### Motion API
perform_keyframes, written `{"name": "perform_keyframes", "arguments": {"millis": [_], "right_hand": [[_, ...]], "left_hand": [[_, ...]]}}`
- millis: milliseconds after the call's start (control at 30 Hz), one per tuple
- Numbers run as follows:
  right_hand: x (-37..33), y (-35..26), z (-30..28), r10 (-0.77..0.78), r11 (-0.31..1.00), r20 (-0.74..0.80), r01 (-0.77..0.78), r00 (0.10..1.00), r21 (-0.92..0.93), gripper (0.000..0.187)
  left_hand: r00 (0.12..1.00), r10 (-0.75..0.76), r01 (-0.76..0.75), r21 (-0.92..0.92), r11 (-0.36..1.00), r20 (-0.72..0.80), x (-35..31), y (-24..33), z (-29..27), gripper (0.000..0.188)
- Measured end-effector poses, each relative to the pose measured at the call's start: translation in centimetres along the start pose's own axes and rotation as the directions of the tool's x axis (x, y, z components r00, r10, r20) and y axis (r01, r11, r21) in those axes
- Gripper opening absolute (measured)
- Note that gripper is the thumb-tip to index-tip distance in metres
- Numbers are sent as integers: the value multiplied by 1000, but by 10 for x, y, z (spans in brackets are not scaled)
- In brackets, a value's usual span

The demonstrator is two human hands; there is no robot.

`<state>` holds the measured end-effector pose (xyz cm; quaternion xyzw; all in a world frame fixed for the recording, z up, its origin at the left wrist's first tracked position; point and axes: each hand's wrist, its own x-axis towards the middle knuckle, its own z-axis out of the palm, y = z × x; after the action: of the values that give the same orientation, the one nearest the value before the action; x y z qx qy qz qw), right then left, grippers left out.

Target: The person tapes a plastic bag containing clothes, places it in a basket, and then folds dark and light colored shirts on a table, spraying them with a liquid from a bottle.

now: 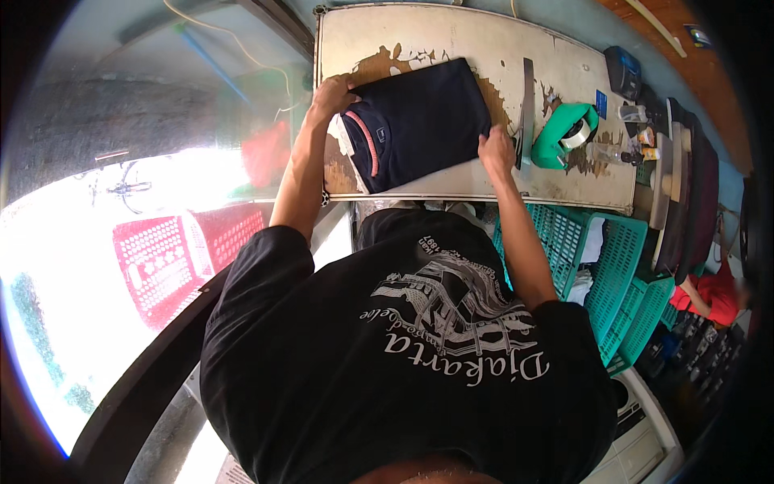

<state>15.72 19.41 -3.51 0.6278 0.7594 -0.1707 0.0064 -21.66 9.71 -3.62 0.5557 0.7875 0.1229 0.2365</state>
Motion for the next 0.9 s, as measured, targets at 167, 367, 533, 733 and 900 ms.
{"name": "perform_keyframes", "arguments": {"millis": [167, 367, 533, 733, 900], "right_hand": [[101, 12, 12, 40, 848, -85, 11, 996, 529, 42], [96, -6, -13, -98, 923, -147, 145, 984, 356, 37], [-27, -9, -22, -432, 792, -49, 405, 901, 457, 14], [-58, 17, 4, -249, 925, -304, 319, 920, 208, 26], [-44, 23, 7, -107, 889, 42, 77, 993, 452, 37]], "left_hand": [[977, -188, 181, -75, 981, -104, -56, 16, 25, 41], [939, -338, 343, -195, 919, 58, -119, 53, 57, 39], [930, -366, 352, -231, 907, -22, -141, 65, 62, 37], [935, -331, 279, -319, 906, -123, -125, 73, 57, 33], [946, -296, 244, -314, 918, -130, -117, 69, 56, 32]]}}
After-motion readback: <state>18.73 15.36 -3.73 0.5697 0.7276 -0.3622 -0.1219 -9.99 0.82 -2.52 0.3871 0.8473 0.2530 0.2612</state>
